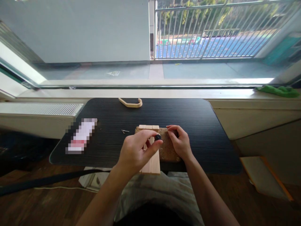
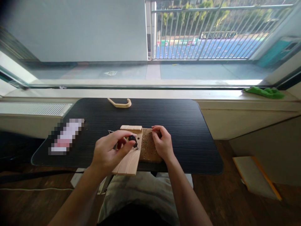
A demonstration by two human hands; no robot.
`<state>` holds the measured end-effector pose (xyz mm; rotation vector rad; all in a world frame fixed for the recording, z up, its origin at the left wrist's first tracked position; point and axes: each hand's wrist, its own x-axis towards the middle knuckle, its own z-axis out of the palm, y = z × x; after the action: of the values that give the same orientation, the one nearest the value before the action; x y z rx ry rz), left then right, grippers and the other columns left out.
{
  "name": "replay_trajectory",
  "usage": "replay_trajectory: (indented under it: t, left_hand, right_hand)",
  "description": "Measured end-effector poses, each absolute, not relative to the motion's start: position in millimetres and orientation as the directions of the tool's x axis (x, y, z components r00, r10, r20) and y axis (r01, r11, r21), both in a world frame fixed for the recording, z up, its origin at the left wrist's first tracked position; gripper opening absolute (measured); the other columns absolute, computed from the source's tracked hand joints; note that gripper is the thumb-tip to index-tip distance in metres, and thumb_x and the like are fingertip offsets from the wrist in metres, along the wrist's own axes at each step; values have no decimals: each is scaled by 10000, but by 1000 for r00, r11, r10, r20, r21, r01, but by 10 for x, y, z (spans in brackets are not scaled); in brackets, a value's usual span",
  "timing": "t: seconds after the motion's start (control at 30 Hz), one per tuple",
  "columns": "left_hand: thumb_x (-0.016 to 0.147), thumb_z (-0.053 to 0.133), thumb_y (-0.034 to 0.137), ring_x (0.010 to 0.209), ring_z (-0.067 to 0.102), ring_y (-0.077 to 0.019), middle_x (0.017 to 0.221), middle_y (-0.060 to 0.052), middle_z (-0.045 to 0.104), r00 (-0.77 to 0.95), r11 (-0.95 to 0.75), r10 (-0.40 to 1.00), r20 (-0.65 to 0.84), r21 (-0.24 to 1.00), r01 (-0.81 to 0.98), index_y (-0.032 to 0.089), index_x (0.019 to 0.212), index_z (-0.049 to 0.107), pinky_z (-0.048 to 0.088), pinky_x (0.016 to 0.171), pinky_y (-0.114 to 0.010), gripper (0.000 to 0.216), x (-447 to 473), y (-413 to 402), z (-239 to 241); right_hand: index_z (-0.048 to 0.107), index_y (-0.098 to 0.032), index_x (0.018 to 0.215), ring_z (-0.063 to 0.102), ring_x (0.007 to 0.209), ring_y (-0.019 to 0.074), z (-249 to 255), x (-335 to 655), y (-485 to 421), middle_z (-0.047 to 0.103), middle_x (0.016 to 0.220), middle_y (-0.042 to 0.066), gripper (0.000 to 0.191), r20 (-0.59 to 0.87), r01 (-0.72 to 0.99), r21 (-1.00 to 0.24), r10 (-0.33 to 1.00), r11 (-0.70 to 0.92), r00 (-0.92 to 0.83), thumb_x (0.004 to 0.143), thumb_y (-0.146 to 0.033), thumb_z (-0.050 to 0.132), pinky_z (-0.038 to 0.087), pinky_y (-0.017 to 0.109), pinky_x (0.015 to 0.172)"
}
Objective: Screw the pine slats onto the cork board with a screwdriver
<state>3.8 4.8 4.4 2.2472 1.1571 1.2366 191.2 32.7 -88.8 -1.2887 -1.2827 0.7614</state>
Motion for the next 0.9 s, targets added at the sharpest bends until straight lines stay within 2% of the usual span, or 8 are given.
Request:
replay_trajectory:
  t: [0.07, 0.17, 0.27, 0.4, 0.53, 0.7, 0.9]
  left_hand:
    - [945, 588, 357, 505, 546, -74, 698, 9, 671, 307, -616, 783, 541, 608, 500, 160, 972, 650, 434, 501, -192, 208, 45, 32, 34]
    - [974, 528, 353, 525, 572, -94, 733, -11, 678, 288, -549, 835, 468, 673, 496, 161, 1049, 606, 451, 512, -210, 220, 38, 16, -24]
    - [991, 480, 371, 649, 650, -138, 838, -58, 704, 271, -504, 864, 425, 733, 457, 170, 1091, 568, 497, 581, -245, 242, 25, 10, -92]
    - [1000, 453, 357, 741, 674, -166, 860, -60, 702, 282, -514, 858, 429, 731, 449, 185, 1103, 551, 511, 656, -277, 224, 22, 8, -129]
    - [1005, 445, 337, 760, 661, -155, 888, -51, 706, 310, -523, 851, 423, 735, 432, 188, 1094, 563, 496, 695, -277, 209, 15, 21, -90]
    - [1008, 440, 363, 569, 536, -88, 776, -5, 656, 426, -441, 854, 299, 849, 289, 183, 1037, 619, 421, 558, -220, 255, -17, 78, 9]
    - [983, 476, 458, 451, 439, -49, 847, -34, 670, 549, -204, 828, 115, 974, 103, 172, 1040, 655, 353, 439, -205, 342, 0, 163, 53]
  right_hand:
    - [629, -221, 806, 660, 898, 227, -893, 1914, 328, 732, 974, 77, 128, 247, 232, -952, 947, 198, 205, 830, -341, 589, 514, 394, 835]
    - [629, -220, 808, 661, 891, 228, -899, 1914, 328, 731, 983, 81, 123, 242, 227, -954, 948, 195, 205, 832, -334, 590, 514, 396, 830]
    - [629, -220, 810, 662, 900, 226, -904, 1916, 326, 730, 987, 78, 110, 238, 222, -956, 949, 192, 205, 831, -321, 590, 514, 393, 835]
    - [630, -222, 813, 662, 905, 224, -903, 1916, 322, 731, 982, 73, 107, 242, 224, -955, 948, 195, 205, 833, -319, 590, 514, 391, 838]
    - [631, -220, 816, 662, 912, 229, -900, 1913, 320, 731, 983, 80, 114, 246, 228, -953, 948, 198, 204, 838, -323, 587, 511, 396, 844]
    - [630, -222, 814, 663, 890, 225, -902, 1914, 321, 735, 976, 77, 106, 244, 227, -954, 948, 196, 207, 831, -318, 589, 517, 393, 830]
    - [634, -225, 822, 667, 903, 224, -905, 1921, 321, 735, 975, 74, 94, 243, 220, -955, 948, 198, 204, 823, -305, 583, 521, 393, 837]
